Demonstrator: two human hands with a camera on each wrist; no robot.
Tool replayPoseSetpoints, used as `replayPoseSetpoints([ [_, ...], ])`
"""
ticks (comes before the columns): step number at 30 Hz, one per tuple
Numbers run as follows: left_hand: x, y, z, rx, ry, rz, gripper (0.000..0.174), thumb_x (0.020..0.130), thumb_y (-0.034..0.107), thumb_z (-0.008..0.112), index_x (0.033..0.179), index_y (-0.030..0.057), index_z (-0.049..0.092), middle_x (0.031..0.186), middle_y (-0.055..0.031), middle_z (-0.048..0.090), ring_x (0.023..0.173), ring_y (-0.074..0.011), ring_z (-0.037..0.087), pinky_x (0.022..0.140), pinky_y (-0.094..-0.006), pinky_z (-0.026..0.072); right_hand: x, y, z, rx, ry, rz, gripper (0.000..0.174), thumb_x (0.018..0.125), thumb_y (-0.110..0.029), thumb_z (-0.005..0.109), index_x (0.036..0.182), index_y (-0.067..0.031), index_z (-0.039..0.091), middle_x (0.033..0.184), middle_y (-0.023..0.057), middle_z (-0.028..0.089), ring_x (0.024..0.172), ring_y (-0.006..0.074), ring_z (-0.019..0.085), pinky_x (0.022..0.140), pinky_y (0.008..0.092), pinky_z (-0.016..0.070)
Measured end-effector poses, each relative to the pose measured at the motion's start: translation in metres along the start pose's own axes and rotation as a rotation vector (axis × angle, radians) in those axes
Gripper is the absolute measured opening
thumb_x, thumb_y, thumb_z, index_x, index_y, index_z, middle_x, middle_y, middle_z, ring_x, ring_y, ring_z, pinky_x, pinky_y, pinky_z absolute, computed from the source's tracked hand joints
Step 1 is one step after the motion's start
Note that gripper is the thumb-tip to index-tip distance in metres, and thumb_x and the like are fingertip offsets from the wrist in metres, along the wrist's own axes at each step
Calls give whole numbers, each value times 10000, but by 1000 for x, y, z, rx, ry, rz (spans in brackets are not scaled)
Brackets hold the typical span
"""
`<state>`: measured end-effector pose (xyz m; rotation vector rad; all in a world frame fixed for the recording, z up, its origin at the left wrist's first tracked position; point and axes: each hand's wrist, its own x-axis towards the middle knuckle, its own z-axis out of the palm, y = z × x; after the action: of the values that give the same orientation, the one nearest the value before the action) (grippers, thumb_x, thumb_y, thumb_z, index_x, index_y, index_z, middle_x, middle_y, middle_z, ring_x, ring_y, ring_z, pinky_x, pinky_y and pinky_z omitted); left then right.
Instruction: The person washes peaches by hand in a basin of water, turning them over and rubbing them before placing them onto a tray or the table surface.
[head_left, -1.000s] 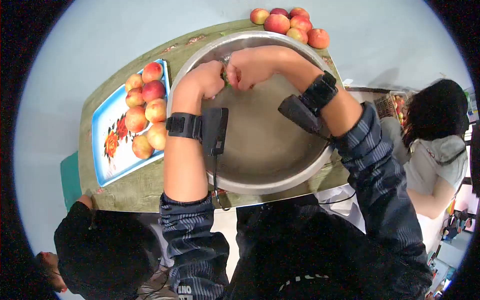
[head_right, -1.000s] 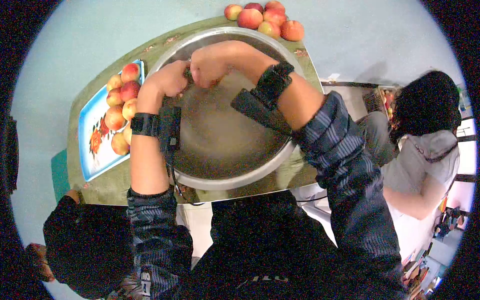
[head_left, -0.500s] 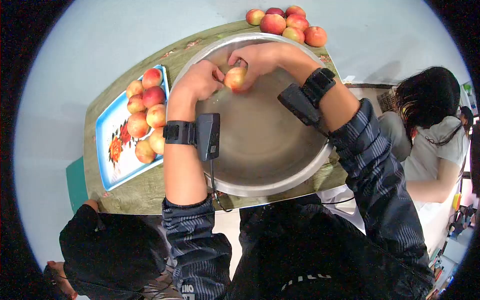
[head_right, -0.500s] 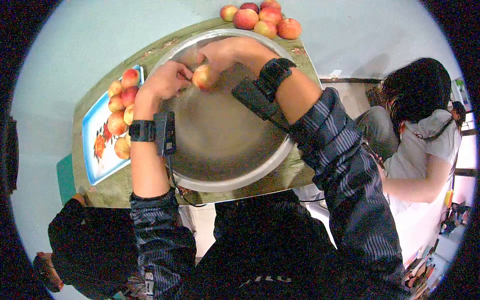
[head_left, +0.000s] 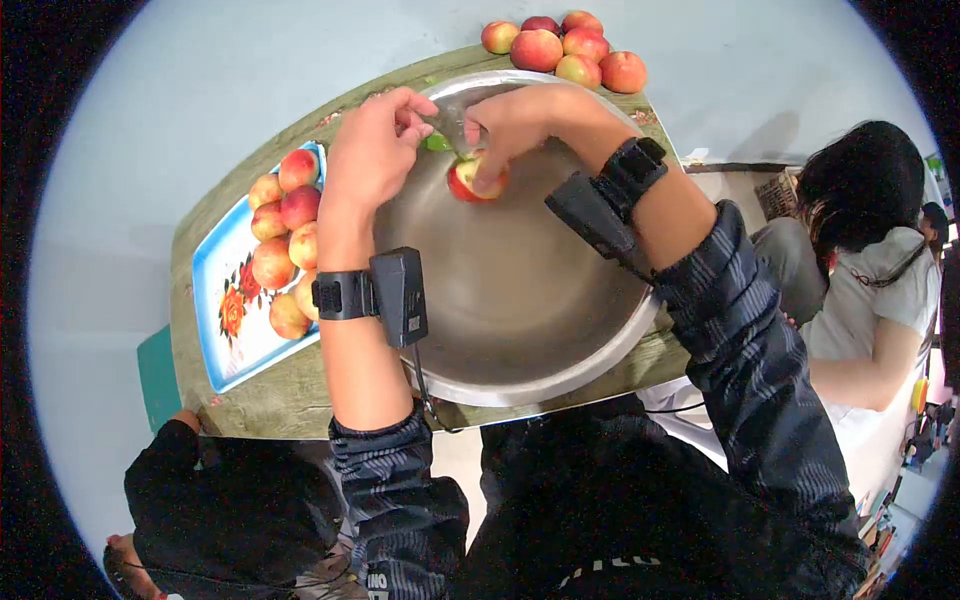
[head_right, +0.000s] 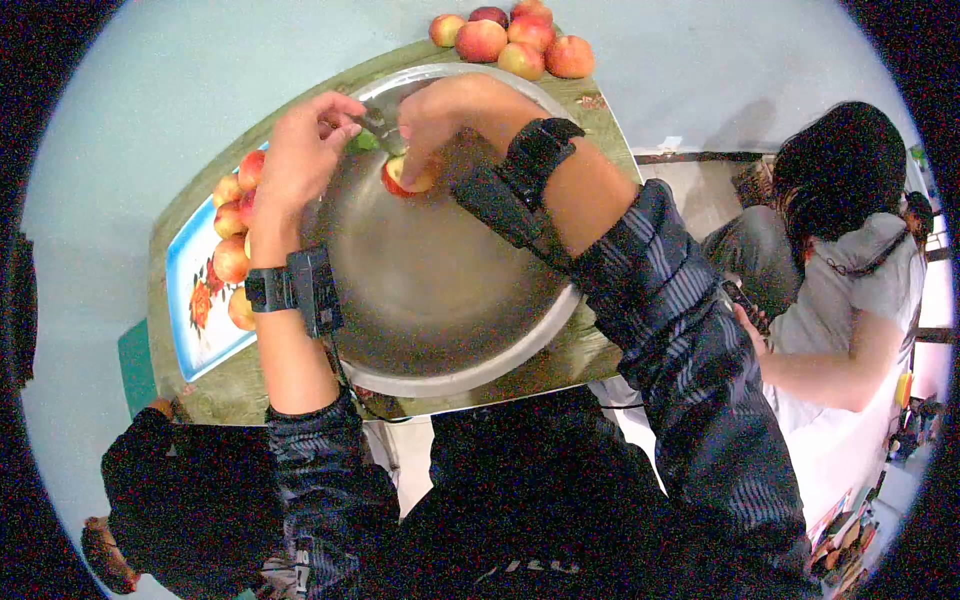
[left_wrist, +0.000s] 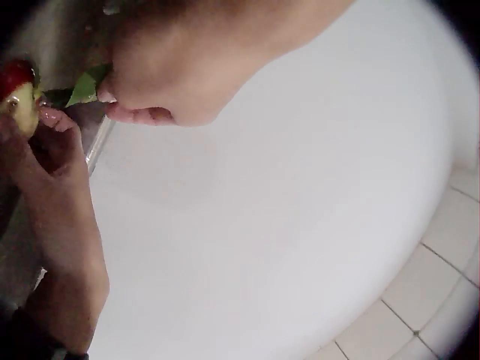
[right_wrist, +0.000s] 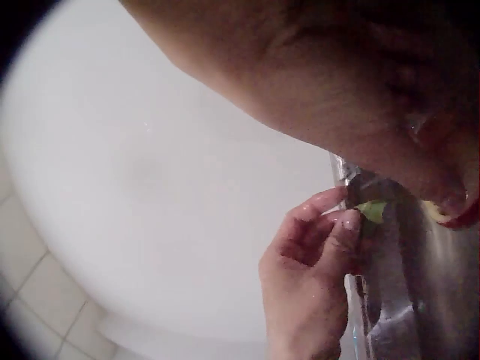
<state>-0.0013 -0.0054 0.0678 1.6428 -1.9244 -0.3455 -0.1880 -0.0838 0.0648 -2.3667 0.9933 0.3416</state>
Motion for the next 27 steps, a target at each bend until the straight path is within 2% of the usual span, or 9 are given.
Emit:
replayPoseSetpoints([
  [6, 7, -4, 7, -66, 89, 131, 141, 856, 56, 639, 987, 29, 684, 831, -106, 697, 776, -231, 670, 728, -350, 523, 18, 3, 4, 79, 163, -264, 478, 702, -410, 799, 1012, -66, 678, 885, 66, 657, 836, 205, 630, 703, 352, 485],
  [9, 7, -3, 9, -83, 74, 92, 132, 859, 65, 646, 980, 28, 683, 839, -104, 702, 785, -226, 671, 742, -345, 527, 32, 12, 5, 175, 232, -361, 424, 662, -380, 792, 960, -84, 735, 831, 104, 717, 784, 249, 674, 718, 394, 528],
  [12, 8, -5, 12, -108, 34, 35, 105, 881, 47, 654, 977, 9, 671, 853, -47, 691, 775, -134, 621, 754, -285, 509, 27, 9, 8, 161, 202, -386, 318, 733, -274, 787, 1000, -108, 738, 768, 26, 634, 742, 178, 613, 680, 335, 482],
  [18, 7, -11, 13, -84, 32, 60, 124, 895, 102, 660, 992, 26, 669, 834, -36, 678, 749, -119, 616, 700, -280, 513, 24, 3, 5, 176, 158, -225, 230, 736, -194, 778, 934, -80, 746, 747, 37, 667, 693, 169, 625, 630, 333, 489],
  [19, 6, -7, 10, -82, -30, -49, 155, 926, 145, 621, 1014, 25, 665, 825, -38, 671, 717, -121, 613, 649, -286, 517, 31, 10, 7, 182, 212, -312, 201, 752, -191, 770, 894, -51, 740, 743, 47, 678, 653, 166, 620, 601, 337, 486],
  [22, 4, -21, 11, -179, -216, -280, 255, 887, 221, 619, 948, -18, 685, 732, -97, 656, 672, -173, 636, 645, -328, 514, 30, 15, 2, 113, 195, -223, 211, 768, -202, 762, 872, -21, 727, 767, 63, 689, 627, 164, 622, 591, 331, 490],
  [23, -1, -26, 12, -132, -303, -248, 354, 893, 317, 610, 936, -25, 691, 704, -93, 651, 629, -169, 615, 615, -334, 505, 26, 14, 2, 176, 187, -233, 213, 790, -183, 741, 871, 12, 707, 745, 88, 683, 639, 161, 637, 606, 322, 533],
  [26, -2, -1, 13, -7, -674, -299, 408, 875, 376, 655, 963, -20, 693, 781, -101, 679, 653, -155, 611, 613, -342, 501, 28, 15, 2, 181, 191, -162, 198, 808, -150, 717, 877, 33, 688, 730, 103, 676, 669, 172, 664, 629, 324, 580],
  [27, -3, -7, 24, 0, -638, -301, 493, 819, 452, 715, 1005, -4, 694, 871, -108, 702, 711, -165, 614, 665, -351, 508, 29, 16, 2, 175, 202, -157, 198, 812, -143, 712, 881, 41, 682, 729, 108, 675, 673, 177, 670, 632, 327, 587],
])
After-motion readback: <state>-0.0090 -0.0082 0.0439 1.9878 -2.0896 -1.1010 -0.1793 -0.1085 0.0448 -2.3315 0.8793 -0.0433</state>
